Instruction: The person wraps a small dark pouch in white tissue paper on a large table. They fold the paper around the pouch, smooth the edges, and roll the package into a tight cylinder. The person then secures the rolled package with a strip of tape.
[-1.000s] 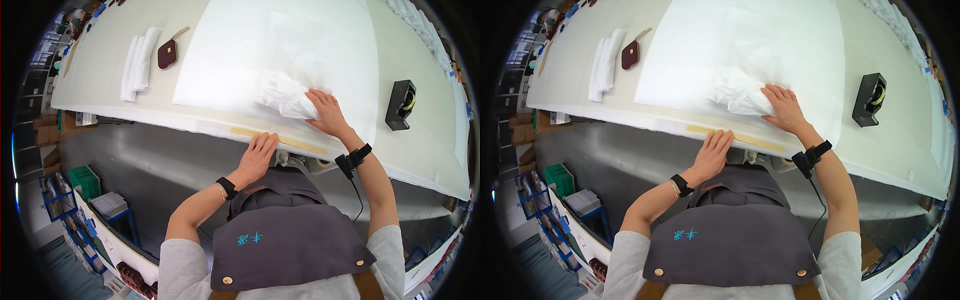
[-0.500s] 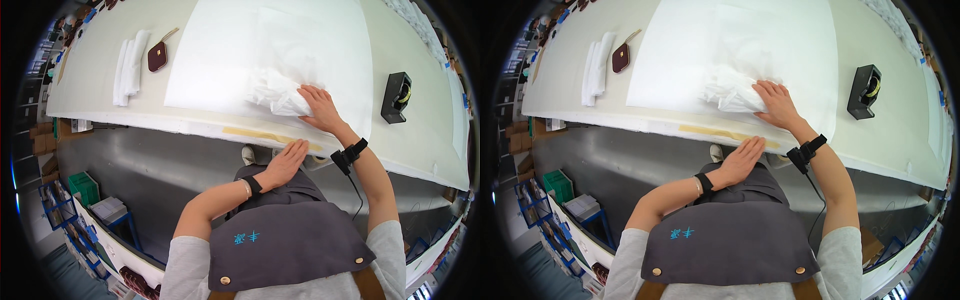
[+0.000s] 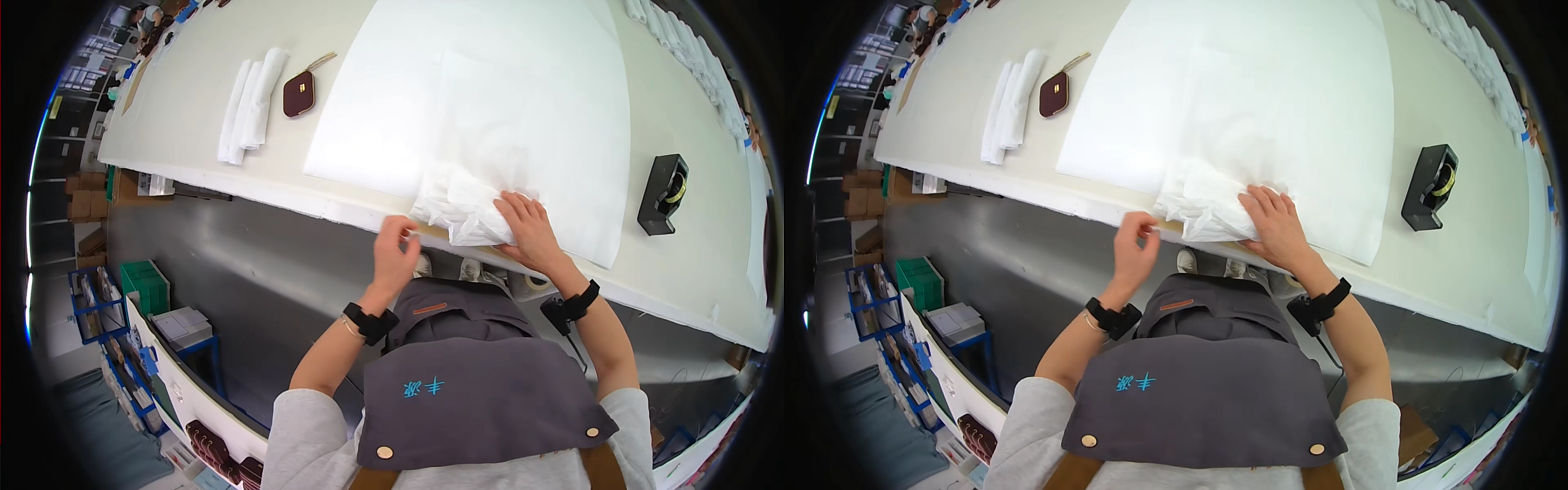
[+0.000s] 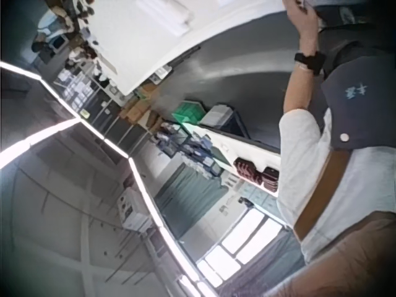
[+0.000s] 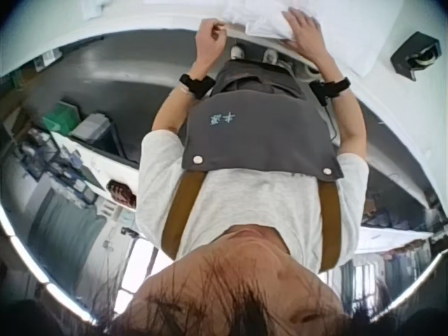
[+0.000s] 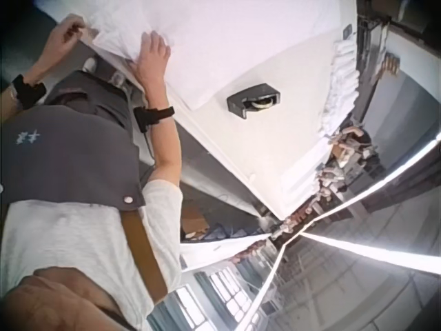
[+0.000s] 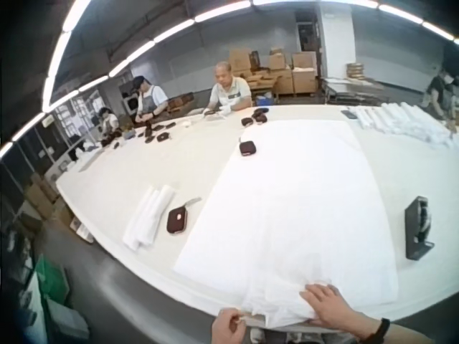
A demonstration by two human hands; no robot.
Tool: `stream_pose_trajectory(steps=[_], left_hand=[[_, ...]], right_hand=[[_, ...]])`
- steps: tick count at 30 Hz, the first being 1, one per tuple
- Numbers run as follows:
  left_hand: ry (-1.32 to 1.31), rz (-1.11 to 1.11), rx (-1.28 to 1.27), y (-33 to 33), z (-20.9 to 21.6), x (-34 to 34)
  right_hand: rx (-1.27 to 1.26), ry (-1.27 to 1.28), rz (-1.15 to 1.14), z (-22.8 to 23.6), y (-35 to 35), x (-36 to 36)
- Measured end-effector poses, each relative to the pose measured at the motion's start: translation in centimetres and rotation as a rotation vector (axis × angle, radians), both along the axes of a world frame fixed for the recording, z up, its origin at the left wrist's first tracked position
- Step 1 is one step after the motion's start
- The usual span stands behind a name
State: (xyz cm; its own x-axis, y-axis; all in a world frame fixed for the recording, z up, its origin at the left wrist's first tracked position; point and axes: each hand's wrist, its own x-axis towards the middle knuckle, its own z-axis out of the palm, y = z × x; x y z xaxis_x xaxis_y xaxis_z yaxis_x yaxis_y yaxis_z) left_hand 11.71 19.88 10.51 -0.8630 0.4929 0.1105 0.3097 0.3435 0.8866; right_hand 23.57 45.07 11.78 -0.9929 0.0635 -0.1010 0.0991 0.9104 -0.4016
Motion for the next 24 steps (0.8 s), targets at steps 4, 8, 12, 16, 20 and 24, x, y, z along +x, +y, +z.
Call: stream_pose_trajectory(steps=[4,8,12,16,20,24], left_hand=[[-0.001,-0.096,-0.04,-0.3,0.0,-3.2],[-0.133,-0.251,-0.178,1.1,-1.1,-4.5],[-0.142,-0.275,-0.262,0.3,-2.7,-5.6],[0.14,-0.354,-0.472,-0.1,0.4,-5.2],[0.525,-0.606,-0.412,2.5,3.1,-4.9],[0.585,-0.765,-0.481,5.0,0.6,-5.3]], right_hand=[[-0.016,0.008,0.004,-0.1,-0.8,-0.2],[-0.243,0.057,-0.024,0.0,0.7,-0.3],[-0.576,0.04,-0.29,0.7,1.6,0.0],[-0.732,0.013,-0.505,0.0,1.1,1.5],[-0.647,0.207,-0.456,-2.1,-0.2,1.9],[-0.817,0.243,-0.685,-2.4,-0.5,2.3]])
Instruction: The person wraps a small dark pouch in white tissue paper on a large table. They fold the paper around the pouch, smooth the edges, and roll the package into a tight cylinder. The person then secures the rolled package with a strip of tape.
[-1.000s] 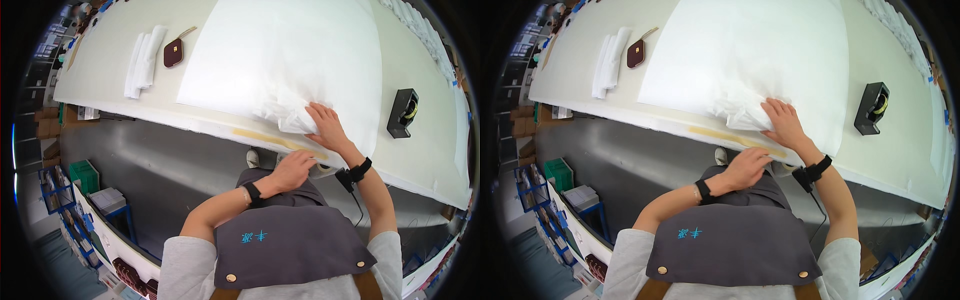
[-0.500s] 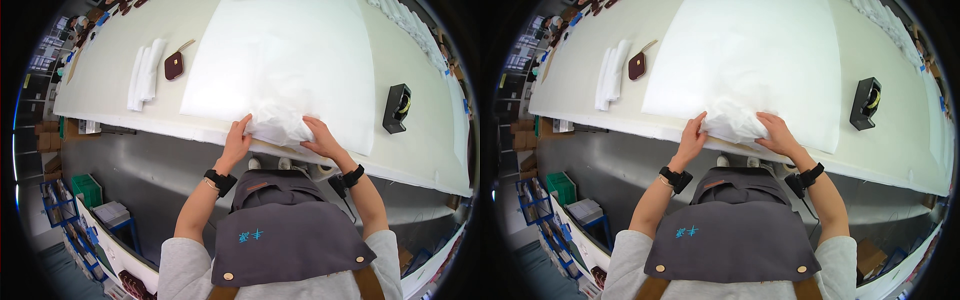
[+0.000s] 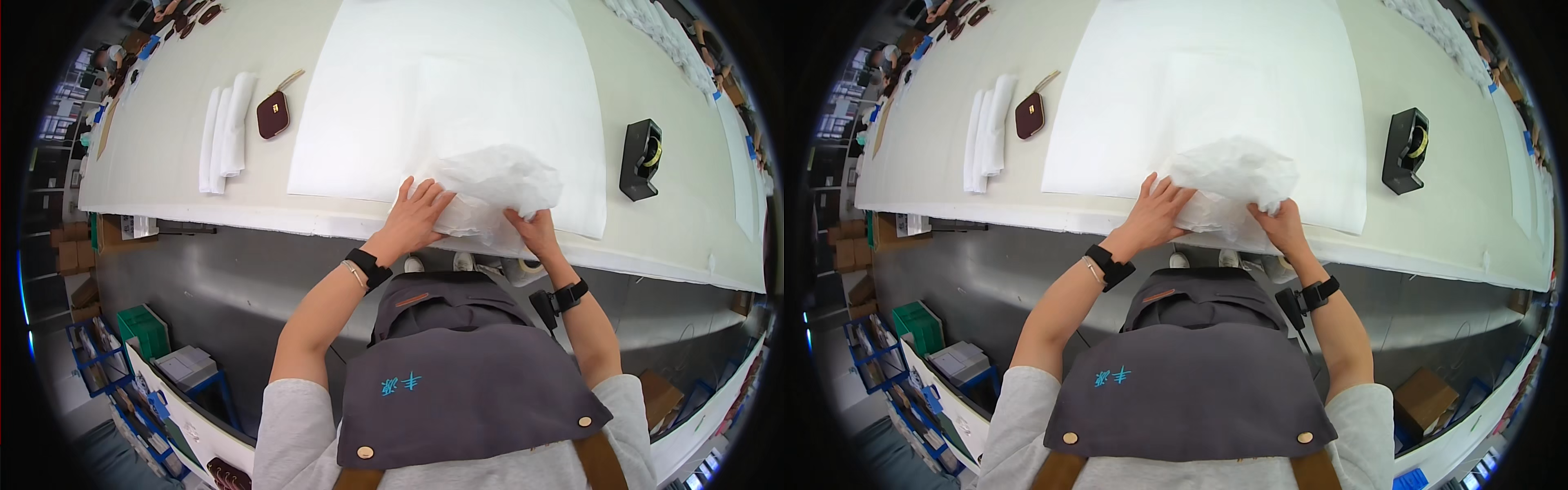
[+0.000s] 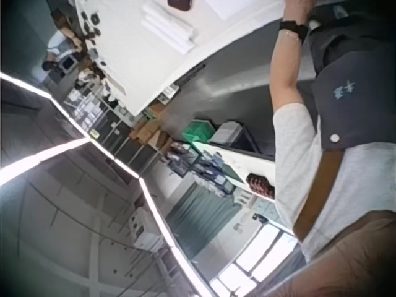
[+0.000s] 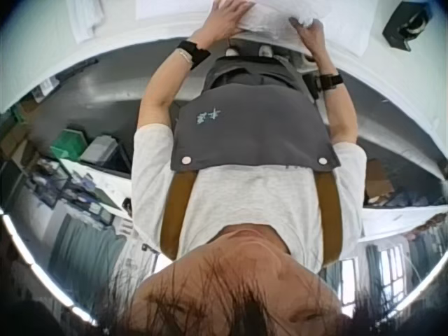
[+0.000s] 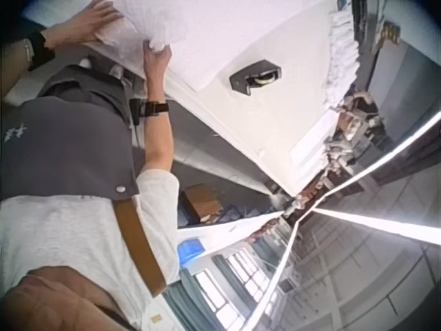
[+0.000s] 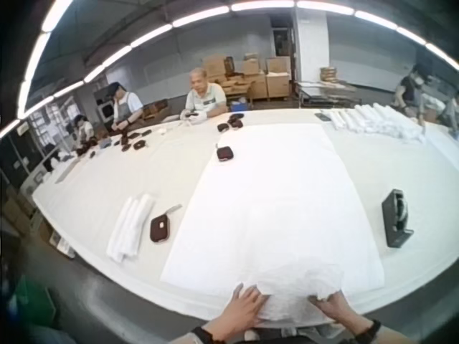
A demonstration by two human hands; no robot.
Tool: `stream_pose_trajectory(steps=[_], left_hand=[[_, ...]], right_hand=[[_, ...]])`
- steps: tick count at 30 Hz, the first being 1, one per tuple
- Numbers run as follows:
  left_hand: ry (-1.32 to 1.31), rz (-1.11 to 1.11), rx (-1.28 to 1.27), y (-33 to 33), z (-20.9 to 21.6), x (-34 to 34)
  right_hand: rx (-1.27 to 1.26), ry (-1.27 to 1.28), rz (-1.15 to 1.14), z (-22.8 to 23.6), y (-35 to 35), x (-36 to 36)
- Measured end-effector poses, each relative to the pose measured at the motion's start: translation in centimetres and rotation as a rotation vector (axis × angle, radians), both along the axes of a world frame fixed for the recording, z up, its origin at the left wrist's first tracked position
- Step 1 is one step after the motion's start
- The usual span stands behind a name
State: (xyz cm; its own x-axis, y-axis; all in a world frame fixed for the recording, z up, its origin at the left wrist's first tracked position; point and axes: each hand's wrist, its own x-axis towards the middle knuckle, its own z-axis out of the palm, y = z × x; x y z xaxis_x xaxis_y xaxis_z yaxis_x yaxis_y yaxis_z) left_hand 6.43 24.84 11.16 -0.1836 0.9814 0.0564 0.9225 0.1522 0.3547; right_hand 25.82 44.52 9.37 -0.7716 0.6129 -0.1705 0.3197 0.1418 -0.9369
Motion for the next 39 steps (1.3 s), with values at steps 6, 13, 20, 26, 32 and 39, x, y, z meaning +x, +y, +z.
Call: stream_pose_trajectory(steps=[6,13,20,26,32,39], left_hand=[[0.02,0.062,-0.046,-0.1,-0.5,-0.4],[0.023,0.071,-0.046,-0.1,-0.7,0.0],[0.012,0.059,-0.03,-0.7,-0.9,-0.3],[-0.01,0.039,-0.05,-0.7,-0.5,-0.5],[-0.009,0.045,-0.064,-1.0,-0.5,-0.5],[0.007,0.021,-0.082,-1.2,-0.1,-1.1]], right_hand=[[-0.098,0.33,-0.501,-0.6,0.3,1.7],[1.21,-0.107,-0.125,-3.6,-0.2,3.8],[0.444,0.171,-0.403,-3.3,0.6,4.2],[0.781,0.016,-0.272,-6.2,1.3,5.8],[0.936,-0.085,0.026,-0.1,-1.5,2.1],[0.965,-0.177,0.096,-0.5,-1.3,2.3]])
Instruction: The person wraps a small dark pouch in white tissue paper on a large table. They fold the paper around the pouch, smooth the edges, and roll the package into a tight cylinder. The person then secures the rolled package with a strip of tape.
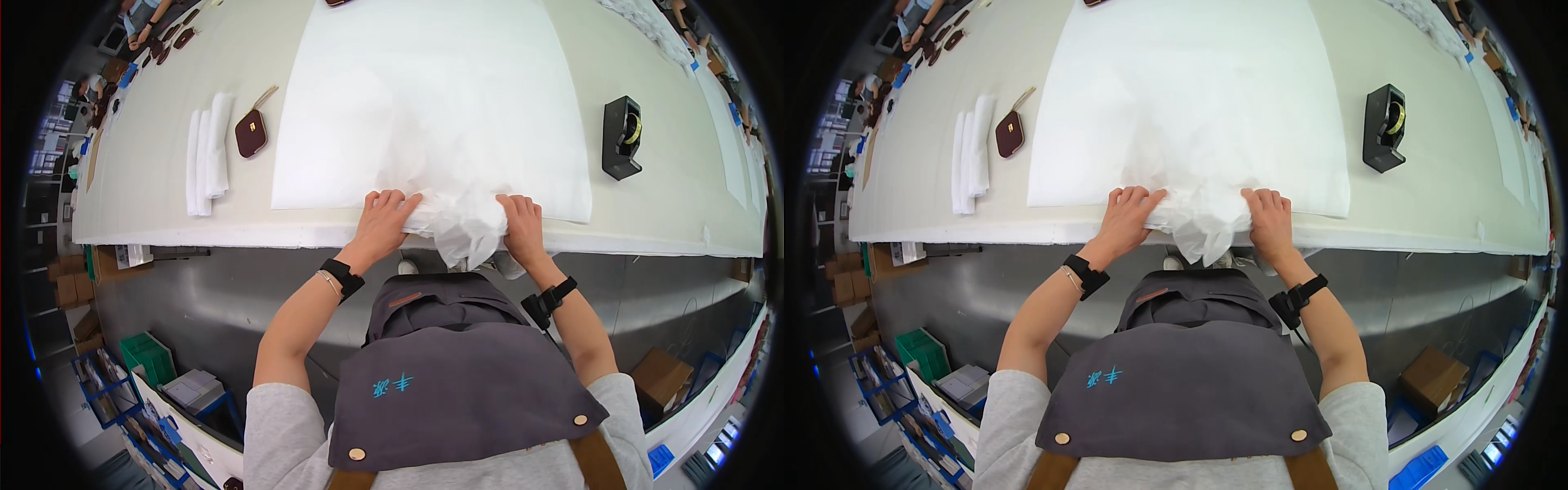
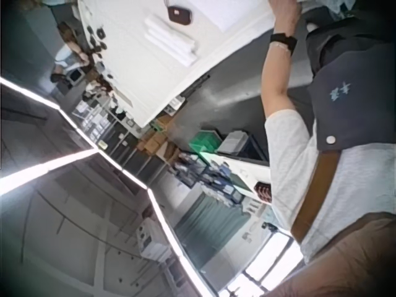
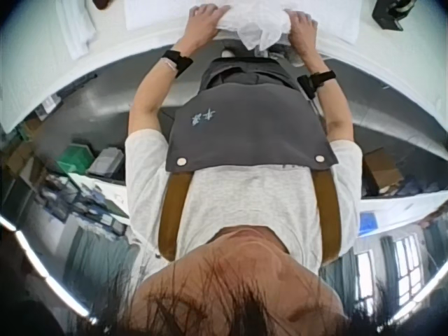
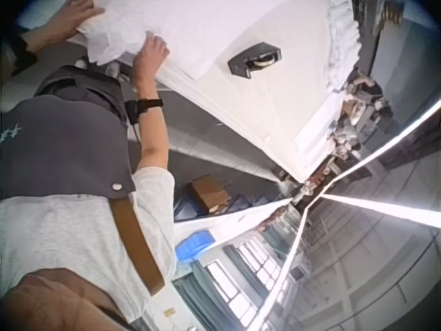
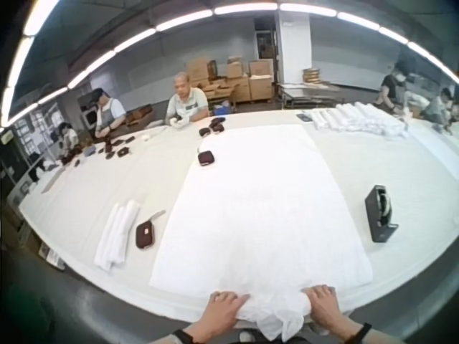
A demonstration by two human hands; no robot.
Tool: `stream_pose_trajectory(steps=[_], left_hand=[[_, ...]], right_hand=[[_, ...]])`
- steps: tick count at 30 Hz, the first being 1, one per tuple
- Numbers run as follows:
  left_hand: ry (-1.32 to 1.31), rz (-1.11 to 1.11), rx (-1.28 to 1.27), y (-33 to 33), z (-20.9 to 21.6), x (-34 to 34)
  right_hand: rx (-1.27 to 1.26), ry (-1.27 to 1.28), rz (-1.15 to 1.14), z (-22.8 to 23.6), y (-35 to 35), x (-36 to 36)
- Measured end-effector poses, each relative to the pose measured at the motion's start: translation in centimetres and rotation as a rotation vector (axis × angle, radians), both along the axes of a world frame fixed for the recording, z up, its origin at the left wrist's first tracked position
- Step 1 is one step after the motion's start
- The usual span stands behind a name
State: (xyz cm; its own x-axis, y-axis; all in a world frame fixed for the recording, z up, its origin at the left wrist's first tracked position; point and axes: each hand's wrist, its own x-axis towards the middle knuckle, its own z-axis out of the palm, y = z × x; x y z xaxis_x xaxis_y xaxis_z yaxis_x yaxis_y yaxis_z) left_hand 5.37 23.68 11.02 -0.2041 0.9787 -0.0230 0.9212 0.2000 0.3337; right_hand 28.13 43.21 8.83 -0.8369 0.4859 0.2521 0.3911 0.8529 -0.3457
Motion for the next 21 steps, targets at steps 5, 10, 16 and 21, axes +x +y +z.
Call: stream_pose_trajectory(steps=[5,10,16,21], left_hand=[[-0.011,-0.003,0.02,0.1,-0.1,0.1],[-0.022,-0.003,0.022,0.1,0.0,0.2],[-0.009,0.017,-0.002,0.1,-0.4,0.3],[-0.291,-0.043,-0.052,-0.5,0.1,-2.0]], right_hand=[[-0.131,0.175,-0.175,-7.6,2.0,3.4],[-0.333,0.269,-0.275,-7.5,2.3,3.5],[0.116,-0.045,-0.074,-1.3,-0.9,-0.1],[0.121,-0.103,-0.007,-0.8,-0.1,-0.1]])
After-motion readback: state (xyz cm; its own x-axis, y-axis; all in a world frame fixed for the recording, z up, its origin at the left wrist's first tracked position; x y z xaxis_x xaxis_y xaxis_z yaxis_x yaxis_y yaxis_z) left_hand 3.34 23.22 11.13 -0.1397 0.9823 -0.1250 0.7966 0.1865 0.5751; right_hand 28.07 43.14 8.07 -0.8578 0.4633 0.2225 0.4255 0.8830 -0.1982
